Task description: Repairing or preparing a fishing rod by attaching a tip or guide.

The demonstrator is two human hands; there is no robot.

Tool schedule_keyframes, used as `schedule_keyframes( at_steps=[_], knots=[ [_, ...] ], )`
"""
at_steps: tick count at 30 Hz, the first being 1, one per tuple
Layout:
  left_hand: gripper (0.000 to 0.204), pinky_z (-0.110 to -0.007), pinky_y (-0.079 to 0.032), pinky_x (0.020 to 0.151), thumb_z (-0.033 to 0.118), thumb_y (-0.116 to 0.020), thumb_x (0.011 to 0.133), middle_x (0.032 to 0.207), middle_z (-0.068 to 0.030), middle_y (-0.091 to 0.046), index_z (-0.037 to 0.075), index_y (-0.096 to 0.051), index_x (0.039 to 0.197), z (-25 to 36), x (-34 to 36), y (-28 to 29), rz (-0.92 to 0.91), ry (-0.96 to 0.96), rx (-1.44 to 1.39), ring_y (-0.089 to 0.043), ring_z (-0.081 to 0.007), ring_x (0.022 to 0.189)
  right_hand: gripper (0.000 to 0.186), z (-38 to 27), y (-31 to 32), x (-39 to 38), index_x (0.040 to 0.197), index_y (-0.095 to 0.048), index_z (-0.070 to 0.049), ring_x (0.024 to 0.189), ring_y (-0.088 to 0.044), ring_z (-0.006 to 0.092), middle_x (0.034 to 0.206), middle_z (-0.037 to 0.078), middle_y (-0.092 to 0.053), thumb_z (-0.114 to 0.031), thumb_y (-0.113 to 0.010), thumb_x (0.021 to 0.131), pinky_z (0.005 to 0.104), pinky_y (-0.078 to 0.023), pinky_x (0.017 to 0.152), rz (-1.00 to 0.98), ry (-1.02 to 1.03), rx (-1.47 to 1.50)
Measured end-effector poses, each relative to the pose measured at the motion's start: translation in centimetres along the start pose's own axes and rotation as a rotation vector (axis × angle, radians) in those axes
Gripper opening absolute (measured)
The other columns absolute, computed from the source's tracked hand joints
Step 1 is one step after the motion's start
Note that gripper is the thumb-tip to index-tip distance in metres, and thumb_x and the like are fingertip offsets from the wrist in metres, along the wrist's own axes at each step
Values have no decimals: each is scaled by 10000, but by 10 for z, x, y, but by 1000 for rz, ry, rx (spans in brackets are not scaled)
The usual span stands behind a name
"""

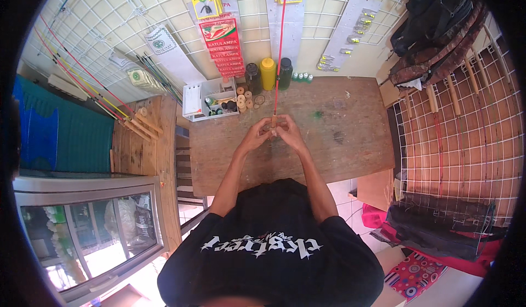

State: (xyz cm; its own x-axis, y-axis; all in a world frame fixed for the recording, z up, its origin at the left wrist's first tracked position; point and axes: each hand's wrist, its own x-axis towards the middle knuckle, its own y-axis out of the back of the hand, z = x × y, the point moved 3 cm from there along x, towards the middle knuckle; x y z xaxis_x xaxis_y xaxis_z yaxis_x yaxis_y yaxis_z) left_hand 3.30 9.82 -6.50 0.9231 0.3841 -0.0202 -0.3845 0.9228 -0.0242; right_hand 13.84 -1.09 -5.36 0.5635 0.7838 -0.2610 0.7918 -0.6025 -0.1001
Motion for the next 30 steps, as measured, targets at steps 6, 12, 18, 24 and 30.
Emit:
schedule_keyframes(
  at_steps=[6, 12, 18, 24, 30],
  knots=[
    [416, -251, -496, 699, 114, -621, 874, 1141, -49, -557, 29, -470, 1252, 11, 4, -6, -97, 50, 103, -567, -102, 856, 411, 14, 14, 10, 1209, -476, -43, 883, -604, 151, 984, 83, -636, -87, -646, 838, 292, -504, 783, 8, 73, -277],
    [413, -245, -485, 697, 148, -616, 885, 1152, -46, -556, 35, -471, 1255, 1, 2, -1, -75, 78, 26, -563, -98, 860, 360, 8, 3, -1, 1109, -487, -25, 868, -645, 203, 988, 121, -631, -145, -682, 833, 327, -562, 732, -48, -176, 268],
    [409, -252, -483, 726, 127, -621, 881, 1164, -61, -563, 33, -470, 1249, 5, 2, 0, -87, 47, 69, -561, -94, 877, 323, 21, 8, -4, 1095, -469, 11, 786, -673, 260, 932, 178, -637, -109, -647, 854, 350, -585, 699, -10, -484, 389],
    [409, -252, -473, 755, 116, -633, 872, 1151, -67, -578, 37, -477, 1242, 7, 0, 2, -59, 79, 16, -555, -95, 916, 343, 18, 4, -5, 1156, -502, 20, 800, -674, 265, 991, 177, -637, -65, -636, 852, 338, -586, 724, 3, -250, 375],
    [425, -263, -463, 805, 144, -594, 896, 1244, -93, -549, 25, -458, 1280, 15, 4, -3, -78, 131, 75, -551, -121, 987, 380, 14, 12, -7, 1194, -523, 49, 800, -670, 242, 971, 159, -651, -53, -640, 847, 320, -582, 723, 3, -269, 350]
  ],
)
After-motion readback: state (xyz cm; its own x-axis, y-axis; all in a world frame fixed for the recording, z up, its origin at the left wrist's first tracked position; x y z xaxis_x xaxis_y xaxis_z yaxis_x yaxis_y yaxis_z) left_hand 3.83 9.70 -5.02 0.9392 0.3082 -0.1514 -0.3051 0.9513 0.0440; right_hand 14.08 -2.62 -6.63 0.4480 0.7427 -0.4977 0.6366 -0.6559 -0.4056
